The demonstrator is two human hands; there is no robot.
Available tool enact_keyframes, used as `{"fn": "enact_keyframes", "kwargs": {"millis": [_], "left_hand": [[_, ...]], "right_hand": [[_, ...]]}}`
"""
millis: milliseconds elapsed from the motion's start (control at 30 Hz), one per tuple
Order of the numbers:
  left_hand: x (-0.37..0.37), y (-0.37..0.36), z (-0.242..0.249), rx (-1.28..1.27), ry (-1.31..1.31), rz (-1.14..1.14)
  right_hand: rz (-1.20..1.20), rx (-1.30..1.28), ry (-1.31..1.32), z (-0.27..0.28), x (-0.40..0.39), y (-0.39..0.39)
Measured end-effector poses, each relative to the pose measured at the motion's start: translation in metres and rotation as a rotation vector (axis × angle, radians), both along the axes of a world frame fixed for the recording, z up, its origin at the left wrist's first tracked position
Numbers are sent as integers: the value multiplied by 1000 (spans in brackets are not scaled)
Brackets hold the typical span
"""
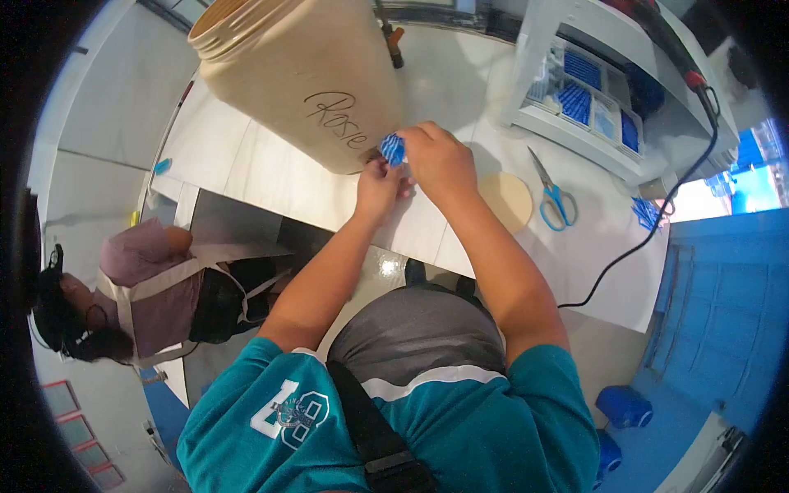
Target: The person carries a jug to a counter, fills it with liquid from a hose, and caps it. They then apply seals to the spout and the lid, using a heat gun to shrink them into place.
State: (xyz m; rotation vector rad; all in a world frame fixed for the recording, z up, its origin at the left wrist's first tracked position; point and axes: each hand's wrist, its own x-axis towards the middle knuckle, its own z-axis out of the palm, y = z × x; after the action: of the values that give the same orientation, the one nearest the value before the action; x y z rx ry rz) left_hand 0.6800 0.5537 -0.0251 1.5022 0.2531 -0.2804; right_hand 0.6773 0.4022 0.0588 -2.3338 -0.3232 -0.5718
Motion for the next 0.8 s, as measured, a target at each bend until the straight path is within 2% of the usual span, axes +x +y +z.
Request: {"fn": "enact_keyframes", "kwargs": {"millis": [33,100,133,167,233,267,333,400,467,533,600,633,700,733,800], "left_hand": [[1,4,-12,-46,-2,15],[5,6,-30,-105,-16,-31],[2,3,-17,-89,12,-17],[1,0,-12,-34,-25,-9],[2,2,-23,-121,4,33],[4,2,-20,-114,30,31],[3,-2,-11,-57,55,47],[4,-1,-13,-45,49,42],[5,-1,-14,-13,53,52],[6,0,-16,4,50,44],[5,-1,-13,52,51,48],[5,-2,-13,54,47,45],[5,-1,-13,91,60,59],[4,-1,-14,99,51,81],[3,-2,-18,3,48,112]], "right_hand": [[-26,-5,1,8,-7,-7],[-97,165,-38,28,-28,-39],[-64,315,-69,43,-42,-58],[-78,322,-163,60,-60,-84],[-104,424,-305,80,-100,-146],[-256,388,-480,86,-114,-181],[-690,617,-462,108,-140,-237],[-714,648,-432,65,-160,-333],[-1082,212,-41,-20,-186,-438],[-1035,351,372,-68,-194,-463],[-1062,595,466,-76,-185,-446],[-1062,600,464,-82,-185,-447],[-1031,676,259,-94,-174,-445],[-1006,685,262,-104,-175,-456],[-1010,-224,-179,-120,-177,-470]]}}
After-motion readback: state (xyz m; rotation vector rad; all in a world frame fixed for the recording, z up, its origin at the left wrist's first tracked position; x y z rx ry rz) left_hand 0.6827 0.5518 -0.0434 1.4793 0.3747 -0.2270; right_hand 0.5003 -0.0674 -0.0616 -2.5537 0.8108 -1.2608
